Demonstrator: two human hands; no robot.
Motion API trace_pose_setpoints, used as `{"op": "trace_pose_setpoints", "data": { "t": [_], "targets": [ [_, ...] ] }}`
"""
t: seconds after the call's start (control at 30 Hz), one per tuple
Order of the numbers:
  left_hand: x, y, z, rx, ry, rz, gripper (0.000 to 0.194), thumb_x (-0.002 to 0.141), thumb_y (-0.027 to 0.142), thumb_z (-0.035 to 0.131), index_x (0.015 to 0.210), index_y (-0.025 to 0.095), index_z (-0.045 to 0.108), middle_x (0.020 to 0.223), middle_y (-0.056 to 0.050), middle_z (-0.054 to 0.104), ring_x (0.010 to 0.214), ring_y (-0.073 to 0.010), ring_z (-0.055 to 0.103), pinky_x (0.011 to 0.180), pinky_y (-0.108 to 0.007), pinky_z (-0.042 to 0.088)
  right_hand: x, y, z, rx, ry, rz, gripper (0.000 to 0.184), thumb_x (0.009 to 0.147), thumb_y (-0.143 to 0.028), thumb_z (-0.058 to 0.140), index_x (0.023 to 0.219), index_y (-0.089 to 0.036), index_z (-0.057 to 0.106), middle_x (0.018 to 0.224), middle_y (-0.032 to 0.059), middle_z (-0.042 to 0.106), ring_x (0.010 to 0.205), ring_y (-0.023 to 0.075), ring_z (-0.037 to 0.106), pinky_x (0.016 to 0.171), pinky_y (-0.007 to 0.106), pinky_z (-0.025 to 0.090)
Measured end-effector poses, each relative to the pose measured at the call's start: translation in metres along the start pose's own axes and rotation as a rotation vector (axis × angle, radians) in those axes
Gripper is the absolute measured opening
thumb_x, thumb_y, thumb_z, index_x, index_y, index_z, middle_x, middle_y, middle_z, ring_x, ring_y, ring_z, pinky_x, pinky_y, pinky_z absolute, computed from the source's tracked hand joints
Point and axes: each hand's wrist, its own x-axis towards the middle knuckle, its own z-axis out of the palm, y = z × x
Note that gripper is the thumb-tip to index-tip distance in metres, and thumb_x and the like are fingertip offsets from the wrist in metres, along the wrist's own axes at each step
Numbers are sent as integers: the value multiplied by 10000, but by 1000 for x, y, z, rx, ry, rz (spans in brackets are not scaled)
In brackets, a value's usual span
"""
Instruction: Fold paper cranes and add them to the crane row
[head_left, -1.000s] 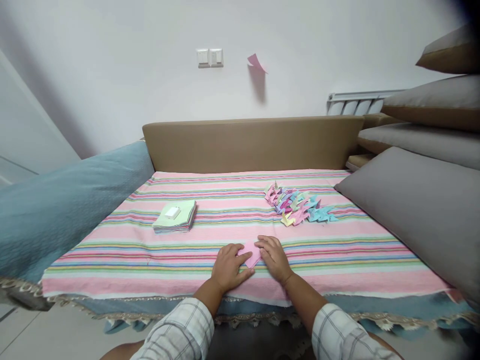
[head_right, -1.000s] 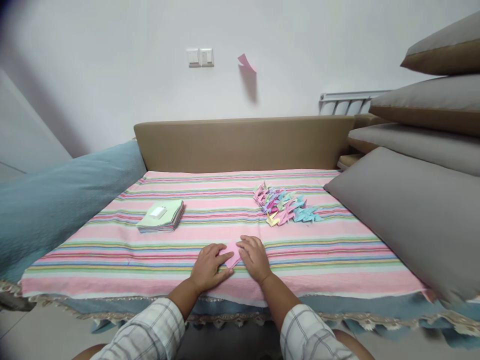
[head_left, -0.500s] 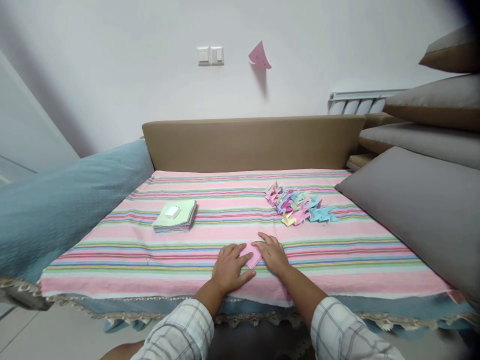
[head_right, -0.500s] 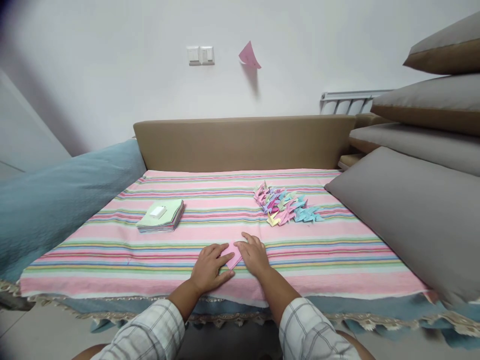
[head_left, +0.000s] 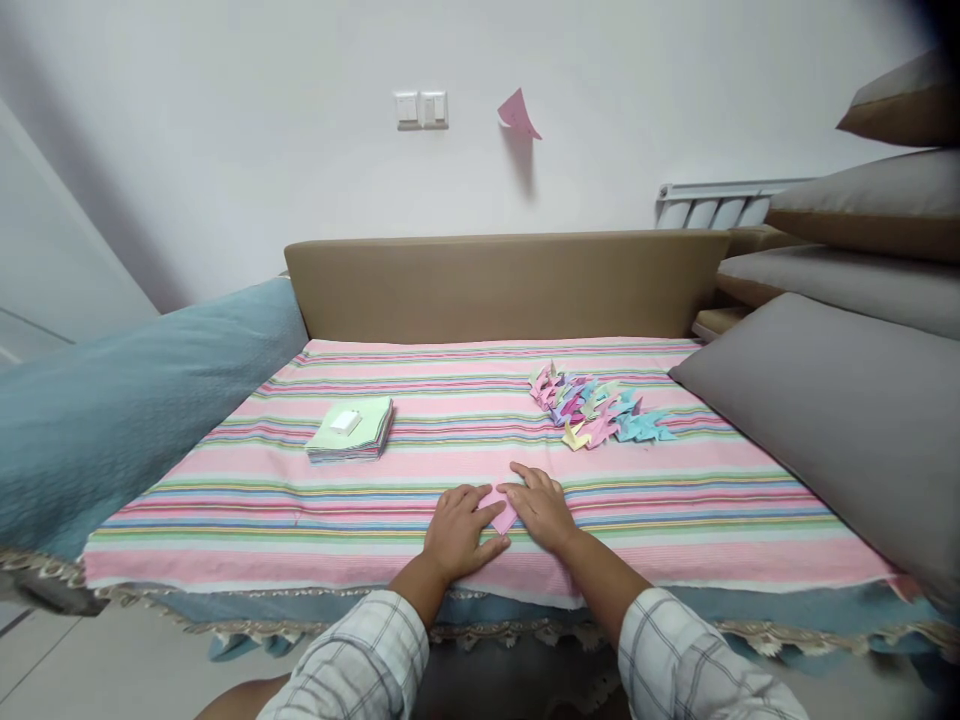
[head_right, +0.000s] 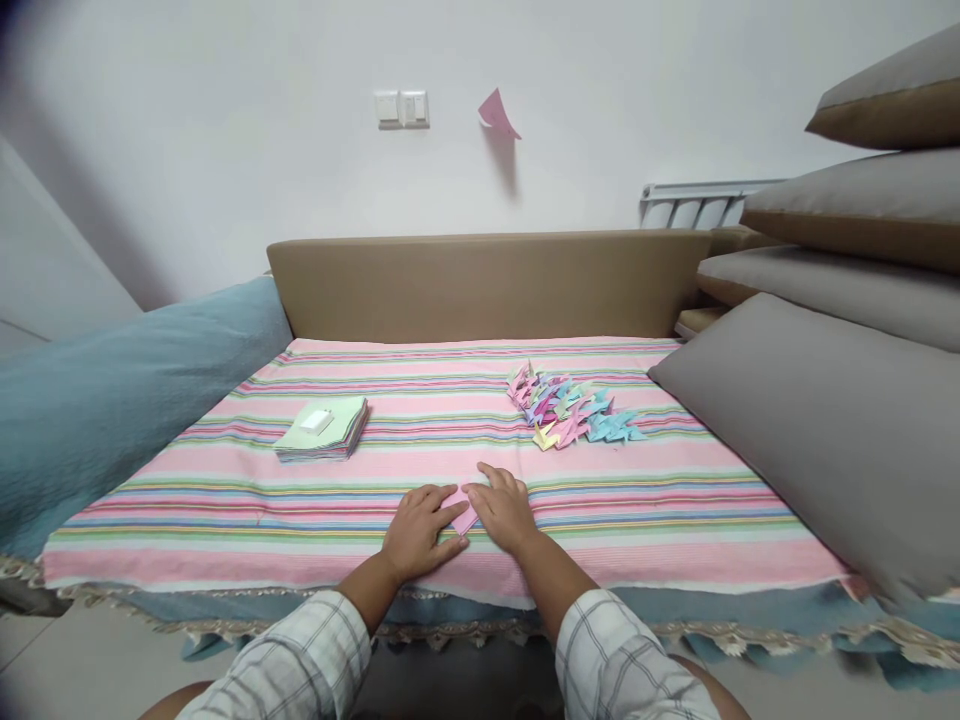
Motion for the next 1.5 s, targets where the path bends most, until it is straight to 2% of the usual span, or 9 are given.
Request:
{"op": "trace_pose_setpoints", "data": {
  "t": [0.2,0.43,0.6,0.7,0.87,1.0,1.33,1.5],
  "targets": [
    [0,-3,5,-70,25,-53,766,634,576,658,1277,219,445,1252,-92,546,1117,-290,454,954,-448,320,-8,0,-2,3,22,-95,358,924,-391,316,1104,-390,625,1380,-26,414,1237,233,335,1001,462,284],
    [0,-5,10,-82,56,-45,708,603,540,690,1198,214,486,1231,-91,557,1112,-289,468,959,-442,325,-17,-4,-4,11,40,-248,274,867,-392,439,957,-345,693,1386,-17,402,1246,233,314,1018,446,247],
    [0,-3,5,-58,36,-25,645,642,548,659,1190,241,512,1267,-78,541,1121,-288,455,950,-444,321,-20,-2,-2,34,67,-288,282,856,-392,448,833,-305,715,1338,-15,458,1217,244,342,1010,439,251],
    [-1,-2,3,-24,16,-14,604,660,557,644,1181,272,533,1295,-57,523,1123,-290,449,942,-454,319,-20,0,0,64,136,-252,327,869,-375,407,770,-260,697,1290,5,501,1184,240,368,999,432,275],
    [-1,-2,2,-7,12,-2,572,678,563,628,1179,299,554,1303,-50,514,1120,-293,445,929,-455,329,-16,1,2,84,231,-81,389,909,-326,305,807,-249,672,1258,19,519,1167,228,380,984,428,312],
    [-1,-1,1,-16,3,-5,568,685,560,624,1192,314,553,1313,-54,503,1122,-294,442,931,-458,329,-11,0,3,94,202,20,397,919,-341,293,919,-290,687,1283,15,497,1184,232,377,975,446,327],
    [-1,-3,3,-2,9,6,566,698,576,604,1198,315,554,1322,-50,500,1128,-296,433,926,-467,333,4,-1,3,71,46,128,395,933,-431,264,1106,-388,617,1374,2,425,1234,255,359,963,525,301],
    [-1,-2,2,-1,4,6,565,699,582,599,1195,314,555,1327,-46,497,1129,-294,434,925,-467,335,1,1,4,68,100,96,381,929,-391,296,1041,-351,657,1337,7,459,1212,242,374,965,494,322]
  ]
}}
